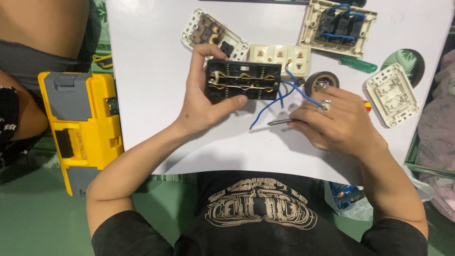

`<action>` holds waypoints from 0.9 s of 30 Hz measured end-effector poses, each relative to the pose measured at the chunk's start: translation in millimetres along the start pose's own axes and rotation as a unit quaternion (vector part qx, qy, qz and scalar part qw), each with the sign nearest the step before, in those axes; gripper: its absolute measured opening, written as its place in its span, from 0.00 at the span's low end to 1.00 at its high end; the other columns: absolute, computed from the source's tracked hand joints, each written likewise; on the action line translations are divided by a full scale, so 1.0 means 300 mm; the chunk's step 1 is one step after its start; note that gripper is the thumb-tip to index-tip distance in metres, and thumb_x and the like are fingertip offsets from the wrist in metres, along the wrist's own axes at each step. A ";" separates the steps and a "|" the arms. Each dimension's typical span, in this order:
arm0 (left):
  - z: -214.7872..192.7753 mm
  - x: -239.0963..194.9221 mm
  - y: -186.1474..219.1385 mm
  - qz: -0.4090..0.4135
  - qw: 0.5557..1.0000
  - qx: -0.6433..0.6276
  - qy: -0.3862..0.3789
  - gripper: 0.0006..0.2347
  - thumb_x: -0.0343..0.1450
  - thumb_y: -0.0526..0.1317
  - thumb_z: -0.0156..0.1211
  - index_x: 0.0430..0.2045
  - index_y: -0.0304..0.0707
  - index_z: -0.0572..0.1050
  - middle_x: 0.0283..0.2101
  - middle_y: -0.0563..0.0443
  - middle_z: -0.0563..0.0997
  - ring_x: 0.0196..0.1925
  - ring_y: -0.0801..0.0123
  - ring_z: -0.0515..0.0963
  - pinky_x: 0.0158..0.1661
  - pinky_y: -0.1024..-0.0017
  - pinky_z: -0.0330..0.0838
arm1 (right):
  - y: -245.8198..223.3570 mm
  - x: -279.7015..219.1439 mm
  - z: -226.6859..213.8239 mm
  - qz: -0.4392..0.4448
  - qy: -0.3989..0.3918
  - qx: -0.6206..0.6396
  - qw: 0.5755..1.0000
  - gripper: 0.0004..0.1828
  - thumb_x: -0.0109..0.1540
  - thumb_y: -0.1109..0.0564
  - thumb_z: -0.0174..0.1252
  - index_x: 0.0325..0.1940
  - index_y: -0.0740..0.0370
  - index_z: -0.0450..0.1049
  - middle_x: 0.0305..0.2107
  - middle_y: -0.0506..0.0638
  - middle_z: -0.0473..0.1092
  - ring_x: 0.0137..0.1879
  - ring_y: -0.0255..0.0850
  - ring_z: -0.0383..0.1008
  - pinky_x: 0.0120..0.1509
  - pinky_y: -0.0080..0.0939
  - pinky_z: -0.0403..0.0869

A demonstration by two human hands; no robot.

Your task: The person is repairing an electrical component, likely a switch or socket, by using a screwdriver to tighten screws and connect wires. They handle the component and wires with both hands, occasionally adjusting the position of the component on the table.

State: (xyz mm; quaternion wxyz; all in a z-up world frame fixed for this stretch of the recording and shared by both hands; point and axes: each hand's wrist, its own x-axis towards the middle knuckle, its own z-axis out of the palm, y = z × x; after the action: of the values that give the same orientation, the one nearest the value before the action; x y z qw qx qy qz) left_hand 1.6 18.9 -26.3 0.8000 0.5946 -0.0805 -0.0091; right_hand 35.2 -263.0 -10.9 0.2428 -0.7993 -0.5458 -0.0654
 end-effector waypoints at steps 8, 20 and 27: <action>0.012 -0.021 -0.046 0.007 0.997 0.077 0.007 0.21 0.62 0.36 0.74 0.46 0.40 0.68 0.45 0.47 0.75 0.48 0.64 0.78 0.45 0.70 0.81 | -0.082 -0.012 0.055 0.117 0.050 0.043 0.991 0.04 0.65 0.58 0.63 0.38 0.60 0.81 0.17 0.47 0.74 0.18 0.40 0.69 0.24 0.38 0.69; 0.045 -0.063 -0.069 0.008 0.999 0.030 0.041 0.19 0.65 0.31 0.72 0.43 0.32 0.65 0.42 0.46 0.74 0.48 0.65 0.80 0.44 0.71 0.83 | -0.151 0.062 0.097 0.347 0.068 0.451 0.820 0.07 0.62 0.66 0.55 0.40 0.71 0.78 0.10 0.52 0.74 0.11 0.37 0.72 0.20 0.32 0.73; 0.026 -0.055 -0.085 0.014 0.999 0.034 0.036 0.16 0.65 0.32 0.73 0.35 0.34 0.66 0.36 0.50 0.73 0.43 0.72 0.79 0.41 0.76 0.79 | -0.145 0.053 0.105 0.373 0.050 0.511 0.772 0.12 0.65 0.63 0.49 0.43 0.71 0.77 0.09 0.53 0.71 0.12 0.37 0.72 0.18 0.33 0.72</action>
State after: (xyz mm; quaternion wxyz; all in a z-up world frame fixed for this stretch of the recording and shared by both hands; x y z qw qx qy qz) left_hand -13.9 5.8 -50.4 0.7820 0.6198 -0.0604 0.0265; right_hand -2.9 -222.5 -18.8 0.6481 -0.6936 -0.1443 0.2793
